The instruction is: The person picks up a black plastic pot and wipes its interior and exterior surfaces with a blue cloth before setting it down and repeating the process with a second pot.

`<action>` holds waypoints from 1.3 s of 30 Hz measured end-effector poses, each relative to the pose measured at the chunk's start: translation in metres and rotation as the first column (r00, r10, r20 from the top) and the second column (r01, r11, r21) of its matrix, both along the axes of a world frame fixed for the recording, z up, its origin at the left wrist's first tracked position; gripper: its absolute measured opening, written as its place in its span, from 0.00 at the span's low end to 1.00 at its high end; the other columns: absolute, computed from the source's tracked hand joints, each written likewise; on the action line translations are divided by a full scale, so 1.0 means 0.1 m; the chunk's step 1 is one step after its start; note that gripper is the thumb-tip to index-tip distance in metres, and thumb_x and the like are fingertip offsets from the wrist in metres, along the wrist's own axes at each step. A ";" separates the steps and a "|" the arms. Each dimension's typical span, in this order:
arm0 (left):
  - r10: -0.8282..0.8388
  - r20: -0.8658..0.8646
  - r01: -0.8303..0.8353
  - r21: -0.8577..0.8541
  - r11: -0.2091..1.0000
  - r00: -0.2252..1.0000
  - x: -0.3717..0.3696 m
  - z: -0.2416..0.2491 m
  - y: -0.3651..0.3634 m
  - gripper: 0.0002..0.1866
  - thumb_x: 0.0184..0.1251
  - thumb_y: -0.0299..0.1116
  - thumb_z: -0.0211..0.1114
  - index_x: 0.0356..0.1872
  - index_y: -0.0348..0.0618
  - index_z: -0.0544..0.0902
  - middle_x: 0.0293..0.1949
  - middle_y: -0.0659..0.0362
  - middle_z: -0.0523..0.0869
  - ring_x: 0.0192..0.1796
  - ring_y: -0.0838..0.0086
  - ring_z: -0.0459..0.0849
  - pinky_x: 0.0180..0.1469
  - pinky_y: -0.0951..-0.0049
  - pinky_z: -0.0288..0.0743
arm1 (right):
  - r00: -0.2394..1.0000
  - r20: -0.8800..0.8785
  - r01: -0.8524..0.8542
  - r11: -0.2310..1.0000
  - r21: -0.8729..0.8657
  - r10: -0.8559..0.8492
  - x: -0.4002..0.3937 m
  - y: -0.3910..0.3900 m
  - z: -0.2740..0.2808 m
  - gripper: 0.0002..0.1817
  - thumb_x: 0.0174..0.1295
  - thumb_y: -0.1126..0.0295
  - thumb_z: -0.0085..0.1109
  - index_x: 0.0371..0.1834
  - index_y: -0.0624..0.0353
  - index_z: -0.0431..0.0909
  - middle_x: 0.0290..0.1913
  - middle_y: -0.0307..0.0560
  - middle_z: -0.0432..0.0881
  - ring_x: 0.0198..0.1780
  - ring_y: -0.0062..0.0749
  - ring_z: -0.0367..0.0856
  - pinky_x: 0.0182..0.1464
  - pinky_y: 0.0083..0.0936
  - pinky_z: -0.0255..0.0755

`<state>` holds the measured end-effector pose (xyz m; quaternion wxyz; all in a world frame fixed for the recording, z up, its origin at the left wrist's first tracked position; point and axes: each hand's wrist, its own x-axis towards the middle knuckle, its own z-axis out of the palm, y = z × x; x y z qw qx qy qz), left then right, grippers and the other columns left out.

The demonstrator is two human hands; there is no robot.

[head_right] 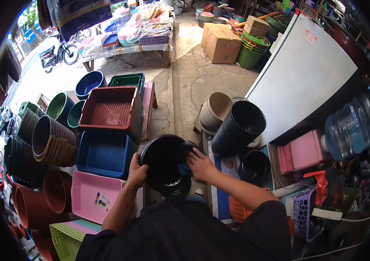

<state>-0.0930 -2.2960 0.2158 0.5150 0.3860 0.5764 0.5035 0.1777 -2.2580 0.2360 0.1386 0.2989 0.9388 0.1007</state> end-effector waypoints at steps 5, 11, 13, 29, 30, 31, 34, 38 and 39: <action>0.034 0.014 -0.036 0.127 0.991 0.999 -0.17 -0.20 0.10 0.23 0.51 0.11 0.52 0.51 0.37 0.70 0.45 0.55 0.79 0.48 0.72 0.80 0.53 0.74 0.74 | 0.905 -0.198 0.227 0.823 -0.521 -0.376 -0.40 -0.69 -0.29 0.41 0.62 0.47 0.50 0.75 0.58 0.54 0.77 0.53 0.54 0.79 0.43 0.43 0.77 0.48 0.34; 0.052 -0.039 -0.043 0.210 0.977 0.998 0.08 -0.10 -0.02 0.13 0.69 0.28 0.63 0.50 0.38 0.71 0.44 0.59 0.81 0.44 0.78 0.79 0.49 0.77 0.75 | 0.251 -0.121 -0.221 0.065 -0.973 -0.960 -1.13 -0.72 -0.10 0.31 0.73 0.49 0.41 0.68 0.63 0.64 0.66 0.58 0.70 0.68 0.45 0.68 0.73 0.39 0.53; -0.042 0.219 0.038 0.022 0.999 0.975 0.10 -0.13 -0.09 0.16 0.68 0.35 0.66 0.49 0.38 0.72 0.45 0.59 0.78 0.49 0.77 0.75 0.56 0.76 0.68 | -0.135 0.229 -0.590 -0.107 -0.800 -0.964 -1.22 -0.47 0.06 0.28 0.73 0.50 0.41 0.61 0.65 0.71 0.57 0.52 0.79 0.56 0.42 0.79 0.65 0.38 0.67; -0.175 -0.326 0.285 0.328 0.901 0.929 0.04 -0.23 -0.32 0.33 0.57 0.25 0.67 0.65 0.39 0.66 0.61 0.55 0.74 0.64 0.68 0.73 0.63 0.70 0.69 | 0.690 -0.723 -0.015 0.998 -0.067 -0.038 -1.03 -0.33 0.30 0.41 0.53 0.56 0.55 0.75 0.46 0.58 0.75 0.47 0.58 0.77 0.37 0.53 0.77 0.45 0.30; -0.232 -0.232 0.285 0.230 0.930 0.945 0.04 -0.22 -0.31 0.35 0.59 0.26 0.67 0.68 0.39 0.63 0.63 0.53 0.72 0.66 0.68 0.70 0.64 0.70 0.68 | 0.739 -0.671 -0.050 0.998 0.041 0.064 -1.07 -0.28 0.09 0.42 0.51 0.55 0.56 0.74 0.42 0.58 0.75 0.42 0.60 0.77 0.35 0.52 0.77 0.45 0.28; -0.274 -0.130 0.291 0.130 0.948 0.953 0.04 -0.20 -0.27 0.38 0.60 0.27 0.67 0.71 0.39 0.60 0.66 0.52 0.70 0.69 0.68 0.68 0.66 0.69 0.67 | 0.735 -0.674 -0.045 0.997 0.055 0.070 -1.07 -0.18 -0.02 0.42 0.51 0.55 0.56 0.74 0.42 0.58 0.75 0.42 0.60 0.77 0.35 0.52 0.77 0.45 0.28; -0.224 0.080 0.211 0.142 0.967 0.971 0.04 -0.22 -0.21 0.29 0.54 0.18 0.58 0.61 0.39 0.66 0.56 0.55 0.75 0.59 0.69 0.74 0.60 0.71 0.70 | 0.713 -0.698 0.116 0.970 0.214 0.068 -0.93 0.00 -0.12 0.40 0.51 0.57 0.58 0.72 0.44 0.60 0.71 0.41 0.63 0.75 0.34 0.56 0.76 0.45 0.32; -0.058 0.289 0.038 0.074 0.997 0.955 0.09 0.04 -0.22 0.26 0.45 0.12 0.49 0.50 0.39 0.70 0.45 0.58 0.76 0.49 0.72 0.77 0.54 0.75 0.72 | 0.638 -0.679 0.443 0.894 -0.060 -0.362 -0.56 0.17 -0.17 0.43 0.51 0.62 0.61 0.74 0.48 0.55 0.71 0.47 0.62 0.72 0.43 0.61 0.74 0.44 0.45; -0.014 0.336 -0.009 0.065 0.998 0.942 0.07 0.04 -0.20 0.26 0.45 0.11 0.49 0.50 0.39 0.70 0.46 0.57 0.76 0.50 0.73 0.77 0.55 0.75 0.72 | 0.512 -0.702 0.505 0.835 -0.219 -0.495 -0.46 0.17 -0.24 0.45 0.51 0.65 0.61 0.74 0.51 0.51 0.69 0.53 0.62 0.70 0.50 0.61 0.72 0.45 0.51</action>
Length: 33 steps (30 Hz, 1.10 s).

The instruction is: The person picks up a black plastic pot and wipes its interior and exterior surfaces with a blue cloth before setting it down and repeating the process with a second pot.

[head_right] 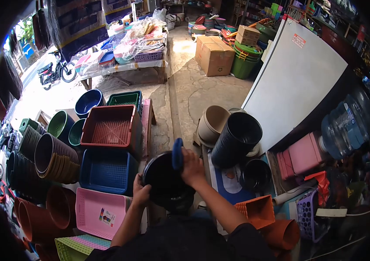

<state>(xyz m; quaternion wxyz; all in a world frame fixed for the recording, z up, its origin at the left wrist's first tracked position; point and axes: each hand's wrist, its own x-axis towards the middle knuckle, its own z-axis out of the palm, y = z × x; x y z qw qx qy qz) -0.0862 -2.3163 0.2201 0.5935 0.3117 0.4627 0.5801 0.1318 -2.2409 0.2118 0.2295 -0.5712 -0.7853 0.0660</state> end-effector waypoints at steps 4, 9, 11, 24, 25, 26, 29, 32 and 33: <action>0.138 0.031 -0.140 0.070 0.988 0.990 -0.06 -0.17 0.06 0.25 0.46 0.12 0.50 0.49 0.39 0.70 0.45 0.56 0.79 0.46 0.72 0.81 0.53 0.74 0.75 | 0.880 -0.358 0.165 0.909 -0.383 -0.311 0.03 -0.33 -0.30 0.46 0.56 0.68 0.60 0.75 0.57 0.42 0.66 0.68 0.60 0.67 0.66 0.61 0.66 0.46 0.62; 0.185 -0.083 -0.184 0.018 0.983 0.979 -0.21 -0.59 -0.01 0.20 0.49 0.14 0.55 0.46 0.40 0.72 0.39 0.58 0.80 0.41 0.76 0.81 0.47 0.76 0.75 | 0.881 -0.359 0.191 0.927 -0.324 -0.307 0.09 -0.47 -0.36 0.46 0.53 0.72 0.62 0.73 0.59 0.44 0.65 0.70 0.60 0.66 0.68 0.63 0.66 0.47 0.62; 0.052 -0.243 -0.083 -0.117 0.990 0.969 -0.33 -0.63 0.02 0.17 0.52 0.17 0.61 0.43 0.40 0.73 0.35 0.61 0.79 0.37 0.79 0.78 0.41 0.78 0.73 | 0.925 -0.341 0.071 0.957 -0.281 -0.168 0.22 -0.41 -0.29 0.45 0.51 0.75 0.63 0.71 0.56 0.48 0.63 0.66 0.63 0.61 0.68 0.68 0.62 0.48 0.66; -0.252 -0.235 0.225 -0.133 0.965 0.939 -0.19 -0.22 0.33 0.17 0.49 0.15 0.57 0.42 0.41 0.72 0.32 0.62 0.77 0.34 0.79 0.77 0.38 0.81 0.71 | 0.980 -0.188 -0.112 0.951 -0.286 0.059 0.26 -0.29 0.20 0.43 0.49 0.73 0.65 0.70 0.50 0.54 0.58 0.58 0.68 0.61 0.58 0.70 0.60 0.45 0.68; -0.167 -0.211 0.144 -0.120 0.982 0.963 -0.19 -0.26 0.33 0.18 0.48 0.15 0.55 0.43 0.40 0.72 0.33 0.61 0.78 0.34 0.78 0.78 0.40 0.80 0.73 | 0.967 -0.250 -0.035 0.958 -0.285 -0.039 0.27 -0.32 0.12 0.43 0.50 0.73 0.65 0.70 0.52 0.53 0.59 0.61 0.67 0.61 0.60 0.70 0.61 0.45 0.67; -0.081 -0.187 0.062 -0.108 0.992 0.979 -0.18 -0.27 0.34 0.18 0.48 0.14 0.53 0.43 0.39 0.72 0.34 0.60 0.78 0.35 0.78 0.79 0.41 0.80 0.75 | 0.967 -0.250 -0.036 0.958 -0.284 -0.038 0.27 -0.36 -0.03 0.43 0.50 0.73 0.65 0.70 0.52 0.53 0.59 0.61 0.67 0.61 0.60 0.70 0.61 0.45 0.67; 0.102 -0.126 -0.114 -0.092 0.989 0.987 -0.10 -0.27 0.32 0.19 0.49 0.14 0.53 0.45 0.39 0.71 0.35 0.59 0.78 0.35 0.77 0.79 0.42 0.78 0.76 | 0.834 -0.497 0.096 0.950 -0.296 -0.239 0.19 -0.56 -0.52 0.41 0.53 0.73 0.63 0.71 0.55 0.52 0.61 0.66 0.65 0.62 0.62 0.68 0.64 0.44 0.65; 0.255 -0.063 -0.260 -0.095 0.961 0.965 0.02 -0.47 0.24 0.19 0.50 0.14 0.53 0.46 0.39 0.70 0.37 0.59 0.78 0.36 0.77 0.79 0.44 0.77 0.76 | 0.620 -0.567 0.230 0.817 -0.528 -0.542 -0.10 -0.76 -0.73 0.39 0.57 0.72 0.61 0.70 0.60 0.51 0.63 0.67 0.64 0.64 0.59 0.66 0.67 0.41 0.61; 0.250 -0.065 -0.255 -0.097 0.962 0.966 0.08 -0.55 0.21 0.19 0.50 0.14 0.53 0.46 0.39 0.70 0.37 0.59 0.78 0.36 0.77 0.79 0.44 0.77 0.76 | 0.516 -0.596 0.280 0.779 -0.561 -0.615 -0.23 -0.83 -0.74 0.38 0.58 0.71 0.60 0.70 0.62 0.50 0.63 0.66 0.64 0.65 0.57 0.65 0.67 0.40 0.60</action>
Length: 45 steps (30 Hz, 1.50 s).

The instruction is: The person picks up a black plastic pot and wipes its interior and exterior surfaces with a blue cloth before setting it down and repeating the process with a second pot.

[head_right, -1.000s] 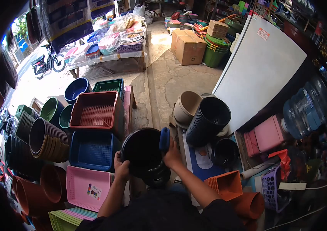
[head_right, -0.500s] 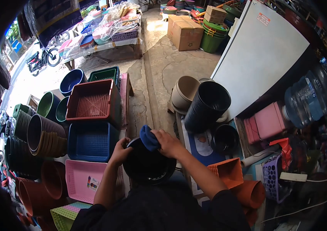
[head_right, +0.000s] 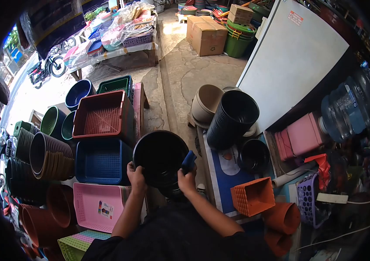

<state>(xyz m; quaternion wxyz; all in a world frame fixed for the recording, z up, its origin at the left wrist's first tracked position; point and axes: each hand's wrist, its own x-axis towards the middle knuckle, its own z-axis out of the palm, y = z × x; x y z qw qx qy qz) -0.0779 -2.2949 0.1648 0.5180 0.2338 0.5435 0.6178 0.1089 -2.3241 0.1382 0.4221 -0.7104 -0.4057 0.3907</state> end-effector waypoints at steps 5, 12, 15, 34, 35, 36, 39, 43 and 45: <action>0.238 -0.053 -0.243 -0.109 0.964 0.970 0.15 -0.38 -0.15 0.22 0.55 0.18 0.55 0.54 0.36 0.68 0.43 0.55 0.78 0.45 0.72 0.79 0.52 0.73 0.74 | 0.981 -0.070 0.178 0.983 -0.038 -0.180 -0.19 -0.08 -0.05 0.38 0.58 0.72 0.60 0.69 0.66 0.50 0.64 0.64 0.61 0.66 0.51 0.63 0.69 0.39 0.57; -0.156 -0.988 0.350 -0.143 0.926 0.011 0.21 0.25 -0.45 0.26 0.54 0.39 0.70 0.56 0.46 0.78 0.52 0.49 0.77 0.62 0.56 0.71 0.70 0.58 0.53 | 0.991 0.124 0.059 0.985 -0.160 -0.039 0.16 0.11 -0.17 0.43 0.56 0.72 0.62 0.71 0.62 0.44 0.65 0.71 0.57 0.66 0.61 0.62 0.68 0.42 0.59; -0.404 -0.886 0.596 -0.454 0.662 -0.226 0.33 0.31 -0.48 0.21 0.52 0.45 0.70 0.48 0.54 0.84 0.49 0.55 0.81 0.60 0.62 0.76 0.67 0.57 0.59 | 0.992 0.117 -0.012 0.976 -0.218 0.038 0.35 0.19 -0.22 0.46 0.56 0.71 0.62 0.73 0.56 0.41 0.66 0.69 0.57 0.66 0.61 0.64 0.68 0.42 0.60; -0.237 -0.250 0.247 0.007 0.969 0.939 0.45 0.47 -0.11 0.20 0.71 0.46 0.62 0.44 0.36 0.81 0.37 0.62 0.85 0.38 0.82 0.80 0.41 0.78 0.75 | 0.088 0.712 -0.956 0.261 -0.137 0.696 0.57 0.28 1.41 0.50 0.50 0.59 0.63 0.77 0.53 0.49 0.79 0.53 0.46 0.79 0.48 0.42 0.77 0.44 0.39; -0.220 -0.258 0.235 0.029 0.972 0.941 0.45 0.54 -0.08 0.20 0.71 0.46 0.62 0.44 0.36 0.81 0.37 0.62 0.85 0.38 0.82 0.80 0.41 0.78 0.75 | 0.056 0.747 -0.964 0.231 -0.133 0.662 0.54 0.26 1.42 0.51 0.49 0.58 0.64 0.77 0.54 0.49 0.79 0.51 0.45 0.80 0.47 0.41 0.77 0.44 0.39; -0.245 -0.257 0.266 0.048 0.963 0.935 0.44 0.63 -0.07 0.19 0.71 0.45 0.62 0.44 0.35 0.81 0.37 0.62 0.85 0.39 0.82 0.80 0.42 0.78 0.76 | 0.023 0.779 -0.971 0.199 -0.132 0.627 0.53 0.28 1.45 0.51 0.49 0.57 0.65 0.77 0.54 0.49 0.79 0.49 0.45 0.80 0.47 0.40 0.77 0.43 0.39; -0.294 -0.207 0.321 0.114 0.940 0.933 0.46 0.85 -0.01 0.18 0.71 0.43 0.62 0.45 0.34 0.80 0.39 0.62 0.85 0.40 0.82 0.81 0.43 0.78 0.77 | 0.009 0.882 -0.972 0.212 -0.103 0.471 0.53 0.59 1.65 0.50 0.48 0.55 0.62 0.76 0.57 0.51 0.78 0.51 0.49 0.79 0.47 0.43 0.76 0.44 0.39; -0.383 -0.188 0.415 0.172 0.894 0.904 0.40 0.92 0.05 0.24 0.66 0.47 0.67 0.46 0.32 0.80 0.38 0.62 0.85 0.38 0.81 0.81 0.41 0.77 0.77 | -0.019 0.874 -0.970 0.205 -0.135 0.486 0.54 1.02 2.02 0.51 0.46 0.53 0.63 0.75 0.58 0.52 0.78 0.53 0.51 0.78 0.46 0.48 0.76 0.44 0.43; -0.432 -0.175 0.461 0.199 0.865 0.885 0.33 0.96 0.07 0.26 0.63 0.50 0.69 0.46 0.32 0.80 0.37 0.62 0.85 0.38 0.80 0.81 0.41 0.77 0.77 | 0.124 0.827 -0.971 0.240 -0.013 0.549 0.58 1.30 1.98 0.53 0.45 0.53 0.65 0.75 0.60 0.52 0.76 0.56 0.54 0.76 0.50 0.53 0.75 0.42 0.47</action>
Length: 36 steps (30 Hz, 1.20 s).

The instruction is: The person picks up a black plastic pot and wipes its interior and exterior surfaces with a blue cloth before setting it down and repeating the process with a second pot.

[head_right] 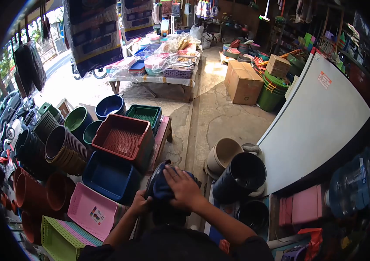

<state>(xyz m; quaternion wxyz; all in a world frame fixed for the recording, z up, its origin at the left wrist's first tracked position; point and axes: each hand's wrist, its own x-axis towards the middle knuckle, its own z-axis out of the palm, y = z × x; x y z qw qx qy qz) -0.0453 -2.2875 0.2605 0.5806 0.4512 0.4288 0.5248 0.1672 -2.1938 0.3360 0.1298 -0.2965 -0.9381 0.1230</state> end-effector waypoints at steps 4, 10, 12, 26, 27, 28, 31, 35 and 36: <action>-0.039 -0.110 0.040 0.001 0.999 0.993 -0.02 0.25 -0.08 0.29 0.61 0.55 0.70 0.42 0.32 0.81 0.33 0.65 0.83 0.36 0.83 0.78 0.38 0.79 0.74 | 0.918 -0.316 -0.084 0.662 -0.745 -0.240 0.15 0.59 -0.23 0.37 0.60 0.57 0.56 0.72 0.62 0.59 0.73 0.56 0.61 0.73 0.45 0.60 0.73 0.32 0.53; -0.066 -0.141 0.070 0.021 0.997 0.988 -0.03 0.21 -0.04 0.27 0.63 0.53 0.68 0.42 0.32 0.81 0.33 0.66 0.83 0.36 0.84 0.78 0.37 0.79 0.73 | 0.972 -0.150 -0.054 0.453 -0.890 -0.179 0.34 1.09 -0.51 0.22 0.72 0.60 0.39 0.63 0.58 0.71 0.59 0.54 0.77 0.62 0.38 0.73 0.65 0.31 0.62; -0.026 -0.165 0.030 0.022 0.999 0.986 0.01 0.17 0.01 0.27 0.65 0.51 0.67 0.44 0.31 0.81 0.33 0.64 0.84 0.36 0.83 0.79 0.38 0.78 0.74 | 0.996 0.005 0.059 0.599 -0.798 -0.092 0.22 1.10 -0.45 0.23 0.70 0.57 0.42 0.61 0.57 0.73 0.61 0.58 0.75 0.63 0.43 0.72 0.66 0.33 0.60; 0.341 0.323 -0.297 -0.178 0.938 0.883 -0.04 0.48 0.71 0.17 0.75 0.44 0.53 0.45 0.39 0.78 0.38 0.59 0.84 0.37 0.74 0.84 0.43 0.73 0.79 | 1.000 -0.015 -0.001 0.990 0.139 0.003 -0.51 -0.39 -0.23 0.54 0.45 0.48 0.61 0.77 0.58 0.50 0.78 0.53 0.49 0.80 0.43 0.43 0.77 0.42 0.33; 0.383 0.431 -0.302 -0.246 0.921 0.817 -0.04 0.46 0.74 0.15 0.75 0.40 0.51 0.46 0.38 0.78 0.38 0.56 0.85 0.38 0.70 0.85 0.46 0.71 0.80 | 1.000 -0.016 0.005 0.991 0.136 -0.003 -0.48 -0.42 -0.33 0.54 0.45 0.48 0.61 0.77 0.58 0.50 0.78 0.53 0.49 0.80 0.43 0.43 0.77 0.42 0.33; 0.380 0.430 -0.298 -0.248 0.922 0.819 -0.06 0.40 0.75 0.15 0.75 0.40 0.51 0.46 0.38 0.78 0.38 0.56 0.85 0.38 0.70 0.85 0.46 0.71 0.80 | 0.999 -0.047 0.029 0.988 0.154 -0.022 -0.44 -0.42 -0.44 0.55 0.44 0.49 0.62 0.76 0.58 0.51 0.78 0.52 0.49 0.80 0.41 0.44 0.77 0.42 0.37; 0.441 0.553 -0.256 -0.381 0.889 0.707 -0.09 0.06 0.74 0.18 0.75 0.41 0.49 0.49 0.36 0.78 0.41 0.52 0.86 0.41 0.63 0.86 0.50 0.66 0.79 | 0.983 -0.171 0.099 0.979 0.177 -0.068 -0.32 -0.45 -0.77 0.53 0.44 0.50 0.63 0.76 0.57 0.53 0.78 0.51 0.50 0.79 0.42 0.46 0.76 0.43 0.41; 0.400 0.671 -0.164 -0.388 0.907 0.624 -0.01 0.01 0.69 0.23 0.77 0.43 0.44 0.58 0.34 0.74 0.53 0.47 0.82 0.54 0.57 0.83 0.61 0.59 0.75 | 0.835 -0.503 0.300 0.950 0.080 -0.222 -0.32 -0.59 -1.05 0.48 0.52 0.51 0.59 0.75 0.62 0.54 0.77 0.58 0.50 0.78 0.51 0.47 0.76 0.45 0.43; 0.388 0.704 -0.154 -0.374 0.915 0.594 0.01 0.04 0.66 0.26 0.78 0.46 0.43 0.61 0.34 0.72 0.58 0.45 0.80 0.58 0.56 0.81 0.64 0.58 0.73 | 0.835 -0.502 0.300 0.951 0.075 -0.224 -0.32 -0.60 -1.12 0.48 0.52 0.51 0.59 0.75 0.62 0.54 0.77 0.58 0.50 0.78 0.51 0.47 0.76 0.45 0.43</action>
